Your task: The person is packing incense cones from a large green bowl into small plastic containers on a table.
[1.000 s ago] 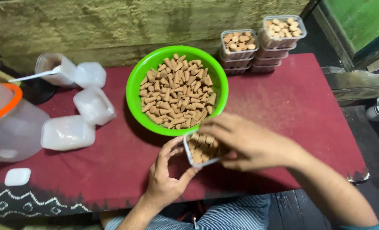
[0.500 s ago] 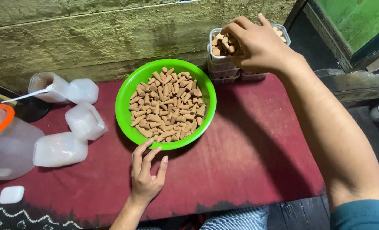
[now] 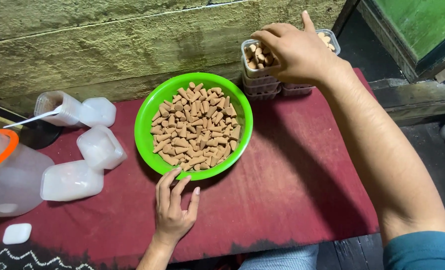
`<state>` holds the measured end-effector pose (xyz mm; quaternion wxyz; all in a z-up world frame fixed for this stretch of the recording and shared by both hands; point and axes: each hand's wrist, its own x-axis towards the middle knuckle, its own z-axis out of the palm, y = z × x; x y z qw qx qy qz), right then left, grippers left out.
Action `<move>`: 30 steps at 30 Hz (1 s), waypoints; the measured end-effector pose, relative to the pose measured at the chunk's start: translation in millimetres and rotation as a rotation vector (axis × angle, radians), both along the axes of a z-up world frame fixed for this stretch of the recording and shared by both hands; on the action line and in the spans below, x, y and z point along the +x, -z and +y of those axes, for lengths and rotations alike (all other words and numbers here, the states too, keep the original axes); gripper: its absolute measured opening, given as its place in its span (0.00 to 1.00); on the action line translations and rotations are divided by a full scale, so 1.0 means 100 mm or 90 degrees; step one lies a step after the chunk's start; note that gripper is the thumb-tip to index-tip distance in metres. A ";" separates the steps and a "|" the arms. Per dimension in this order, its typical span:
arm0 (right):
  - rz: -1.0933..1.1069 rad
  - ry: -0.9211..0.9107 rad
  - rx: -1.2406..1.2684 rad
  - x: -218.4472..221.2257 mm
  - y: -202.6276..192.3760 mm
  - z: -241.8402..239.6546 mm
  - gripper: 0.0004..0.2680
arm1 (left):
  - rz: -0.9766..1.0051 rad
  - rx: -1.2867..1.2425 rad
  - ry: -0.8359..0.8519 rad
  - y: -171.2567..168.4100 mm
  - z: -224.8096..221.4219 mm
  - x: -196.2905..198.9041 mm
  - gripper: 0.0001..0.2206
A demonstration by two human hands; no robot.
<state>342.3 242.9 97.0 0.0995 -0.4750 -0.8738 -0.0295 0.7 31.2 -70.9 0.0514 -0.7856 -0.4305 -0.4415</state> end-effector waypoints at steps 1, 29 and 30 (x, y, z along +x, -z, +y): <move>-0.001 0.000 0.001 0.01 0.02 -0.02 0.29 | -0.001 0.001 0.000 0.01 0.00 0.00 0.13; 0.124 -0.082 0.363 -0.17 0.86 -1.03 0.14 | 0.008 0.032 0.007 -0.05 0.00 0.04 0.17; 0.192 -0.091 0.305 -0.16 0.94 -1.14 0.14 | 0.006 0.026 0.005 -0.05 0.00 0.04 0.18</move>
